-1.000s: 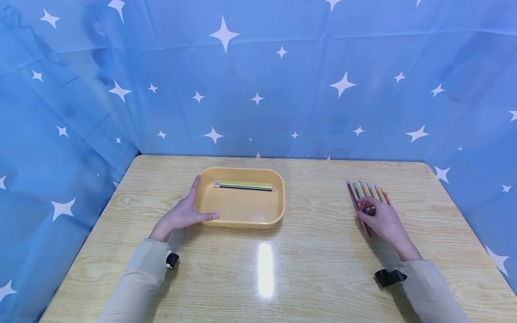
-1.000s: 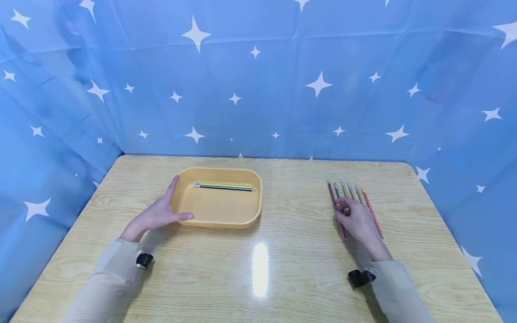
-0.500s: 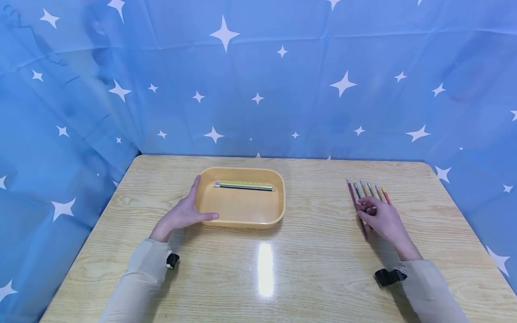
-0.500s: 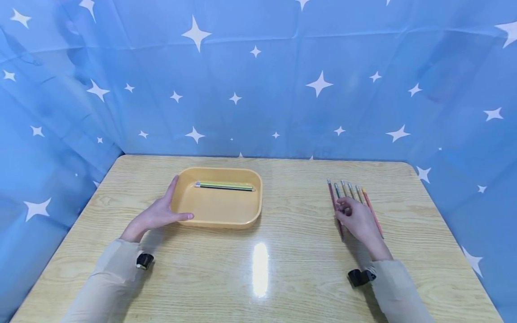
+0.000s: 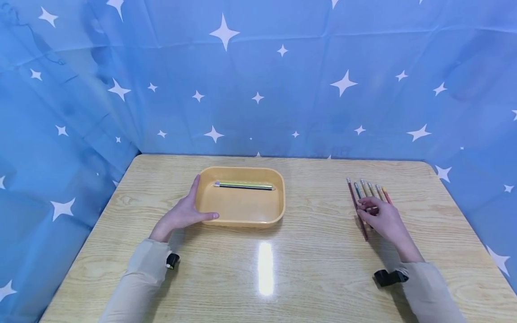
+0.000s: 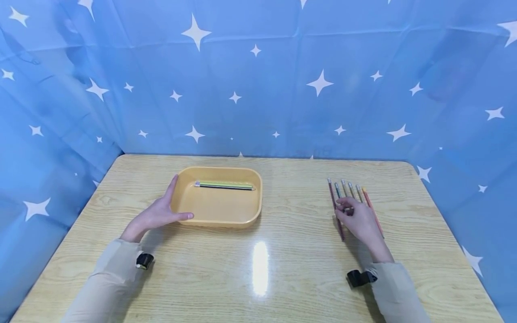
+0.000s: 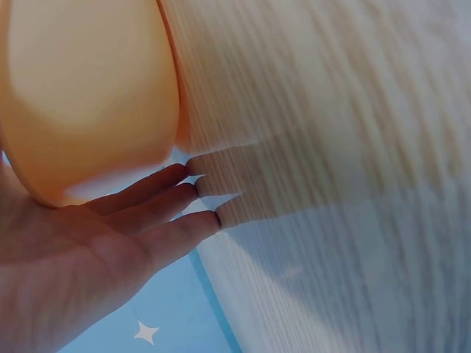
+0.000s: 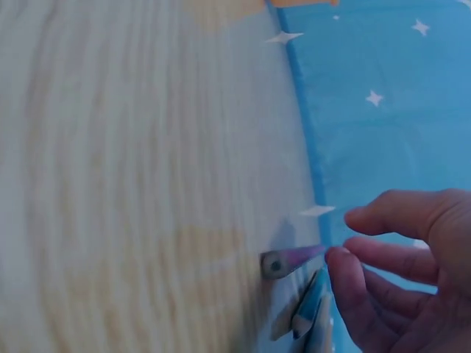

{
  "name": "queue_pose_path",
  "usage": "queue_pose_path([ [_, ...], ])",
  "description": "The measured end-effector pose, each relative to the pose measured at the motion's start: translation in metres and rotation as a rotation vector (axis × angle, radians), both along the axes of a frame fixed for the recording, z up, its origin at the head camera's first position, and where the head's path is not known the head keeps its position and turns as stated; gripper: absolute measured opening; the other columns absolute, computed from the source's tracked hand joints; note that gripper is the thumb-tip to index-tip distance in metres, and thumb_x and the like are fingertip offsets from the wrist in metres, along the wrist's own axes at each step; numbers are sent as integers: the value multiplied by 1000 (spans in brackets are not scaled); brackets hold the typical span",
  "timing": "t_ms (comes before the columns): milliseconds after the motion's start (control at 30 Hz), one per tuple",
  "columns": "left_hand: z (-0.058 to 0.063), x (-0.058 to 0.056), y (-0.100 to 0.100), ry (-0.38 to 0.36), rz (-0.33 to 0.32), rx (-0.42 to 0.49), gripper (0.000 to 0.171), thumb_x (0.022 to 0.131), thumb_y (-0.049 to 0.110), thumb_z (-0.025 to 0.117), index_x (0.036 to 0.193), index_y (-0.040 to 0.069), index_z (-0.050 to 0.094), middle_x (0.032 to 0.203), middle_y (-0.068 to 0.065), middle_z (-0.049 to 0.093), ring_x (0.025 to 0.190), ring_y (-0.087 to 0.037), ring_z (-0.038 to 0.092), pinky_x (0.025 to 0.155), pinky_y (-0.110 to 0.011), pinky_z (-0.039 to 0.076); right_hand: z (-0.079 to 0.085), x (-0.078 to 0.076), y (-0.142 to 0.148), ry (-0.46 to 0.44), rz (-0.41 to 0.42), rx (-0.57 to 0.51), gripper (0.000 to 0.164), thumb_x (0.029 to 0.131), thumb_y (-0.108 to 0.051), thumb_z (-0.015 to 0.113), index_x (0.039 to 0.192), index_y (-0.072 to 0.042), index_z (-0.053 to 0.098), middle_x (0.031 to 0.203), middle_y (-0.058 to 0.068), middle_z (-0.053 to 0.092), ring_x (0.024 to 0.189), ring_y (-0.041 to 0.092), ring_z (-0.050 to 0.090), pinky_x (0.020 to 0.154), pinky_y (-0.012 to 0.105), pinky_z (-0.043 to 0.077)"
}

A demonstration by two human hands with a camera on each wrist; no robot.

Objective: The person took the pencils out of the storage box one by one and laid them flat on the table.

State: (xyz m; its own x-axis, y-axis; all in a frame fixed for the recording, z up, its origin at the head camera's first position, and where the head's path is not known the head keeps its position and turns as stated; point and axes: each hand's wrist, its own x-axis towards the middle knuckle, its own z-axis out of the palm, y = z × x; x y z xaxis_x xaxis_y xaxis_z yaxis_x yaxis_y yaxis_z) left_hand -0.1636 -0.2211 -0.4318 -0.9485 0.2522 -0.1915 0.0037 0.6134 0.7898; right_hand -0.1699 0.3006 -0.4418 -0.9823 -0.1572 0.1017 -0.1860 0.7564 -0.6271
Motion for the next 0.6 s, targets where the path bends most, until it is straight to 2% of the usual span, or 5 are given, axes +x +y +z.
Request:
queue_pose_path([
  [267, -3, 0, -1, 20, -4, 13, 127, 77, 38, 81, 152, 8, -16, 150, -36, 20, 128, -47, 38, 102, -57, 33, 5, 1, -7, -2, 36, -75, 30, 94, -10, 63, 119, 5, 62, 98, 16, 65, 79, 20, 62, 56, 25, 49],
  [433, -3, -1, -1, 22, -5, 12, 127, 77, 38, 82, 152, 8, -17, 149, -36, 21, 127, -47, 39, 102, -57, 34, 1, 0, -15, 17, 81, -139, 29, 92, -4, 64, 119, 7, 61, 98, 18, 65, 76, 13, 61, 58, 24, 50],
  [600, -4, 0, -2, 13, -2, 8, 128, 77, 39, 81, 152, 9, -17, 151, -35, 18, 129, -47, 36, 103, -57, 32, -2, 0, -27, -23, 109, -207, 31, 92, -4, 63, 121, 6, 59, 99, 18, 66, 78, 17, 62, 58, 27, 51],
])
